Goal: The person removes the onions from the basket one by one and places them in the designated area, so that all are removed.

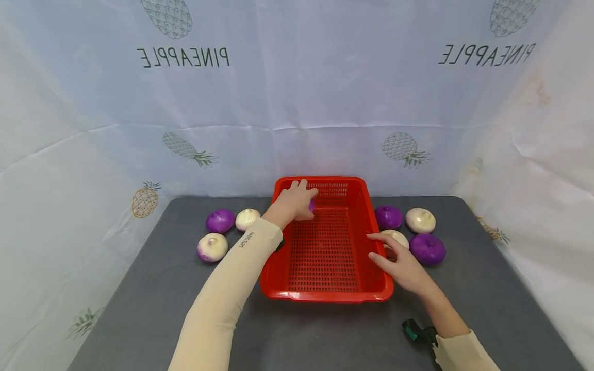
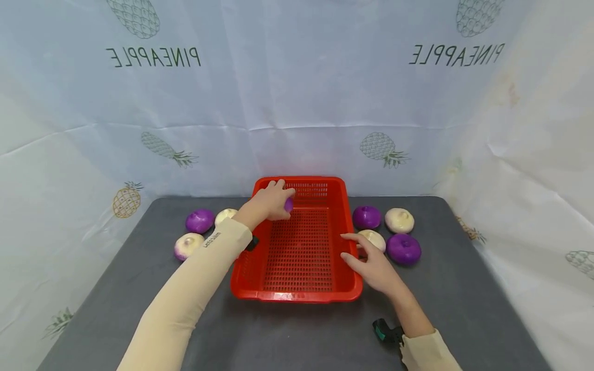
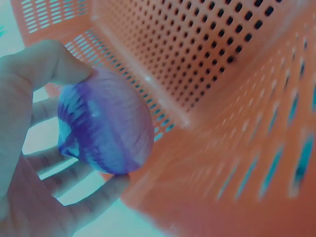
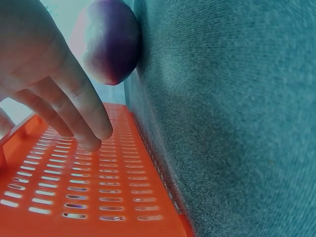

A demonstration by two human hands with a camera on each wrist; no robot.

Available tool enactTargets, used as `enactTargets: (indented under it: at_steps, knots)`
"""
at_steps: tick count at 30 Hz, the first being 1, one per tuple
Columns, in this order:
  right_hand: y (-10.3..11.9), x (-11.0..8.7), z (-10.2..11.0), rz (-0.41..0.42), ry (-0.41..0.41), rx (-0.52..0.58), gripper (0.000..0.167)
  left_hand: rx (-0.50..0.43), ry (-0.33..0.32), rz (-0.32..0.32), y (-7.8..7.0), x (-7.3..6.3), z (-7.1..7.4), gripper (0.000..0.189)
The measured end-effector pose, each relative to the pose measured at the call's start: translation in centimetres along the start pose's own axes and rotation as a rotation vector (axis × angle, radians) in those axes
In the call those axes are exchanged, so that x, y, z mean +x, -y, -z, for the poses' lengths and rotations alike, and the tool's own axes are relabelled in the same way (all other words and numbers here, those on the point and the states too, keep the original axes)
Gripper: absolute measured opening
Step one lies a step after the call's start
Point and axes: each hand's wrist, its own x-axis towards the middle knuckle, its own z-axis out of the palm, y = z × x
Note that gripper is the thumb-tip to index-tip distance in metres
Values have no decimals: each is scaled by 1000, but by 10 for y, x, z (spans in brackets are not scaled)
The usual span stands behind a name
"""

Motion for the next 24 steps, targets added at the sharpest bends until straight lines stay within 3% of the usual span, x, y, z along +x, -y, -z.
enactTargets:
  at_steps: [7,14,24]
  knots:
    - [-1,-1,1,22,20,12,48,-31,-88,-61,6,-19,24,60]
    - [0,-1,0,23,27,23,49,-31,-150,-110,10,-38,34,54]
    - [2,-1,-1,32,24,12,48,-121,-265,-143,35,-71,49,59]
